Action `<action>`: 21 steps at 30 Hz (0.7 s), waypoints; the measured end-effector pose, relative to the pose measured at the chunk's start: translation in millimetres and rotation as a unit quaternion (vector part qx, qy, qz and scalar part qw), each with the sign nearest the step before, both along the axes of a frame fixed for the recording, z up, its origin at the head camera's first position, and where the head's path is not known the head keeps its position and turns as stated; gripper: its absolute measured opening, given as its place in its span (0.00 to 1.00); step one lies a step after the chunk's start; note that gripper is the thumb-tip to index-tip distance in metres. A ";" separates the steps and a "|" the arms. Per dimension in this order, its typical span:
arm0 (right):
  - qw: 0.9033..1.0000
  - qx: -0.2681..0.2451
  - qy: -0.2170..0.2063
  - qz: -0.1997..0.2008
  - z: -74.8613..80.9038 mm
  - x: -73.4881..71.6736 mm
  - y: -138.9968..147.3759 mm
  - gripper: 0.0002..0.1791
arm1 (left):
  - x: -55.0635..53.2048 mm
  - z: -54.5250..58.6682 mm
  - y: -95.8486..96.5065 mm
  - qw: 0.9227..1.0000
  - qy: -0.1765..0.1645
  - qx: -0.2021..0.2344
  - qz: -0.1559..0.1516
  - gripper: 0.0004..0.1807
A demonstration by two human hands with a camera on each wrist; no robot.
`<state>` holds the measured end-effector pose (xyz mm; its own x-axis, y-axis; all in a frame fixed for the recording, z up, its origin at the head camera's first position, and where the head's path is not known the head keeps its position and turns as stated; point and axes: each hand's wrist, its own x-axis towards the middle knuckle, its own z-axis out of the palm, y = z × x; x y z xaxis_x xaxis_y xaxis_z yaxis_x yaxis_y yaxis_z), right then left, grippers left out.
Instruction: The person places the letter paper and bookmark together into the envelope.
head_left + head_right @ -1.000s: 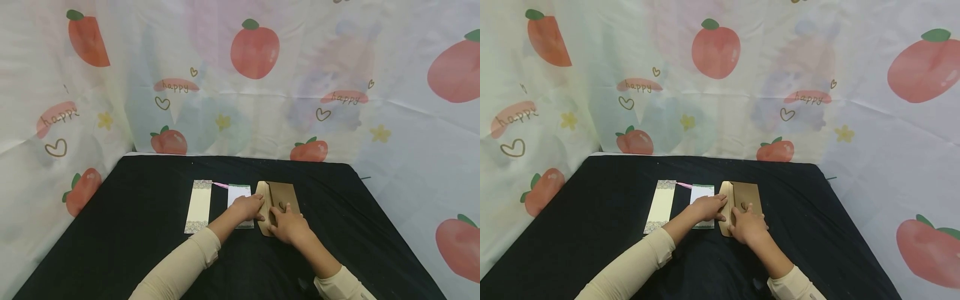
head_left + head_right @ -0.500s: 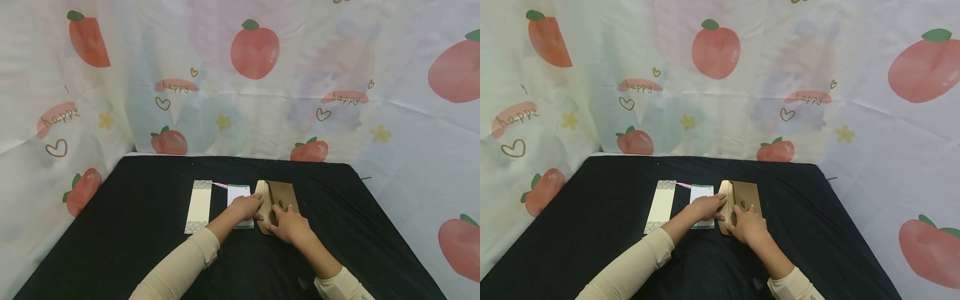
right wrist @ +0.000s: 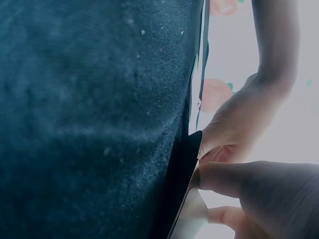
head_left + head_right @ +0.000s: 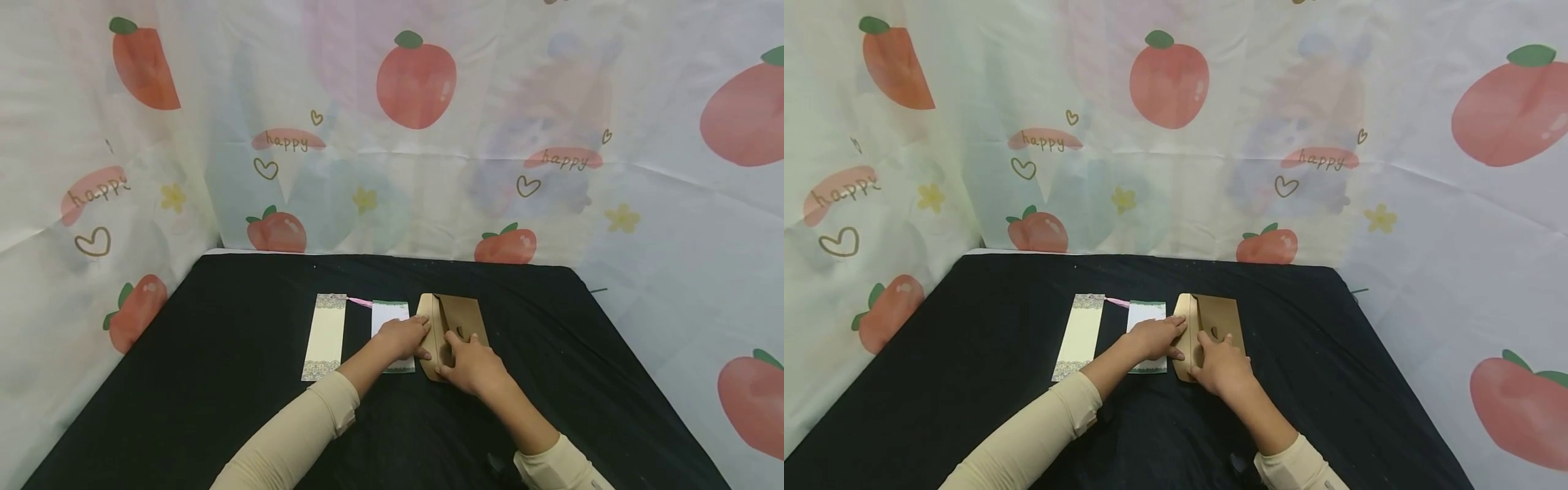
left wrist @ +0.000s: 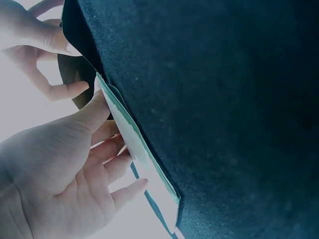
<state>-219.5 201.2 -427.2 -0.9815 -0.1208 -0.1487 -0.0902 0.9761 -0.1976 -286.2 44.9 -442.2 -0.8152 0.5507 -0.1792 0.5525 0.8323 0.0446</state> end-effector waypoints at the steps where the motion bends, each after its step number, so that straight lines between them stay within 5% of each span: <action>1: 1.000 -0.001 0.002 -0.001 0.4 0.0 0.0 0.38 | -0.1 0.0 0.0 1.000 0.000 0.000 0.001 0.40; 21: 0.999 -0.007 0.034 -0.008 3.4 2.6 -1.0 0.40 | -0.1 -0.5 0.2 1.000 0.004 -0.004 0.003 0.40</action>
<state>-216.9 200.2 -423.8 -0.9910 -0.1069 -0.0800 -0.0886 0.9748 -0.2047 -286.4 45.2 -442.6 -0.8200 0.5445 -0.1767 0.5480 0.8358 0.0324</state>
